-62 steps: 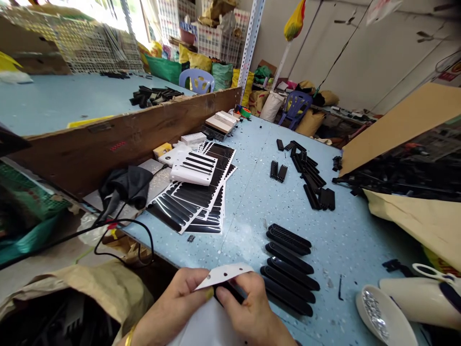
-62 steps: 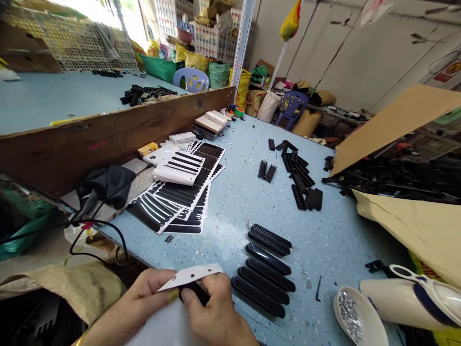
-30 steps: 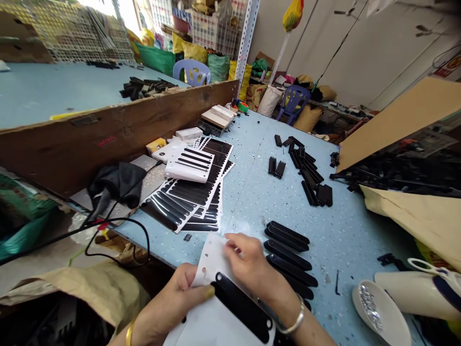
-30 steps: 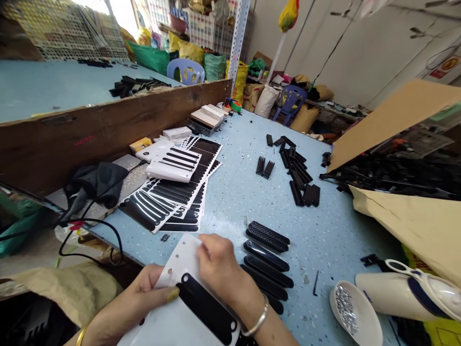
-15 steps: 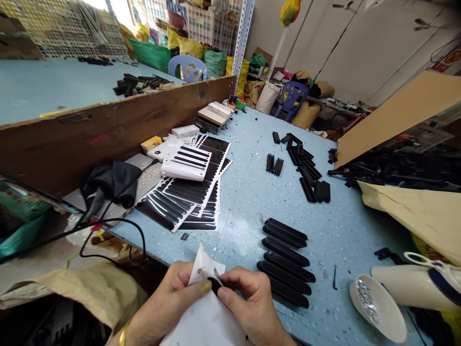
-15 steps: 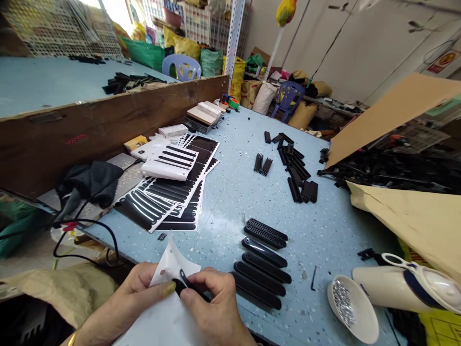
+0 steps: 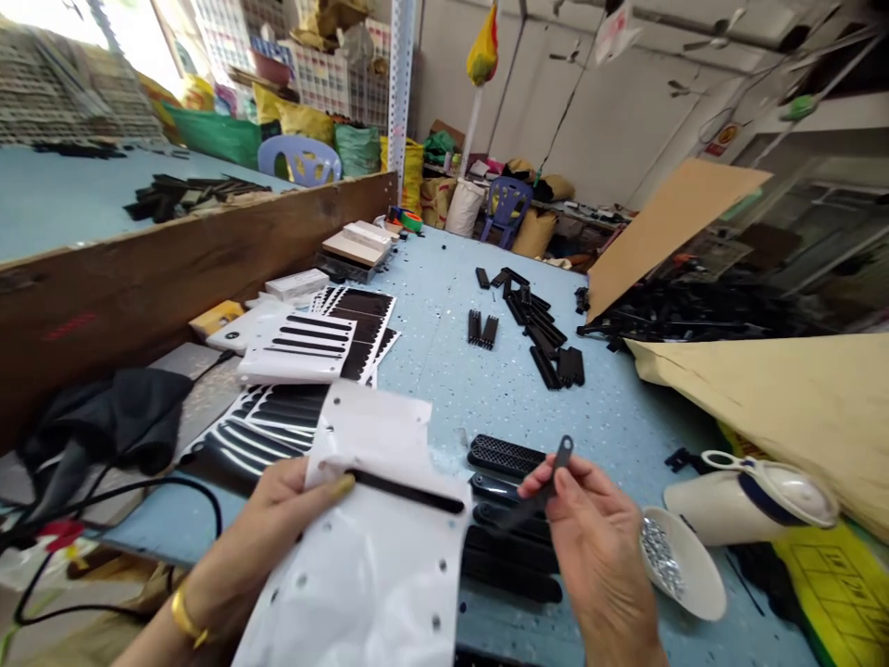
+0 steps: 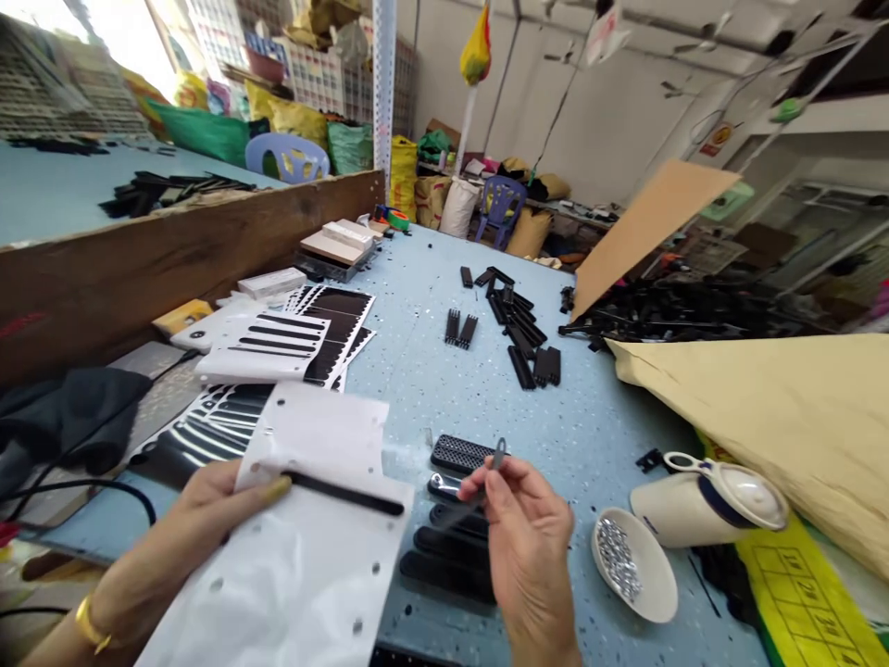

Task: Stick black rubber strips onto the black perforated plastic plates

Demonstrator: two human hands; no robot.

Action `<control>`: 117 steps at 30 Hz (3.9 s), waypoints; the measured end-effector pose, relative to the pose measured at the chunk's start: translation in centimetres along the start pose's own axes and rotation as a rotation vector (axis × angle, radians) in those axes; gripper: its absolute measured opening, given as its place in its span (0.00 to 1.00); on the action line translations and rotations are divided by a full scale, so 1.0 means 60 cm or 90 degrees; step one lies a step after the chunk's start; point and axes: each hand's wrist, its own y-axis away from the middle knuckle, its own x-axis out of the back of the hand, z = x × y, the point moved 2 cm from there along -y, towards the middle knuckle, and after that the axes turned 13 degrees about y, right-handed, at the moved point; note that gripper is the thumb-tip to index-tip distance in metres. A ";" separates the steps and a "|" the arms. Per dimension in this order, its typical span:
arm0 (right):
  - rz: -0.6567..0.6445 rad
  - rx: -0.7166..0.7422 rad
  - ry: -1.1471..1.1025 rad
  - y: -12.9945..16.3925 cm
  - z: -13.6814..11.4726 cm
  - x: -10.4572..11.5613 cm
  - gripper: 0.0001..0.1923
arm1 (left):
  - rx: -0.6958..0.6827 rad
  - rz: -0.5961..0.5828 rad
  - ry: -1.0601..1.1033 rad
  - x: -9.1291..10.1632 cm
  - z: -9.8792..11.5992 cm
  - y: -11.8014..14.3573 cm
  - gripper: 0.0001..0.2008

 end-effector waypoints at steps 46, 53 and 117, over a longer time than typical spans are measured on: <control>0.177 0.003 0.237 -0.022 0.105 0.196 0.12 | -0.581 -0.170 -0.686 -0.184 -0.118 -0.133 0.17; 0.133 -0.016 0.174 -0.016 0.123 0.137 0.12 | -0.634 -0.245 -0.734 -0.186 -0.125 -0.131 0.14; -0.128 0.355 0.699 -0.087 0.066 0.169 0.08 | -0.347 -0.157 -0.574 -0.193 -0.110 -0.152 0.11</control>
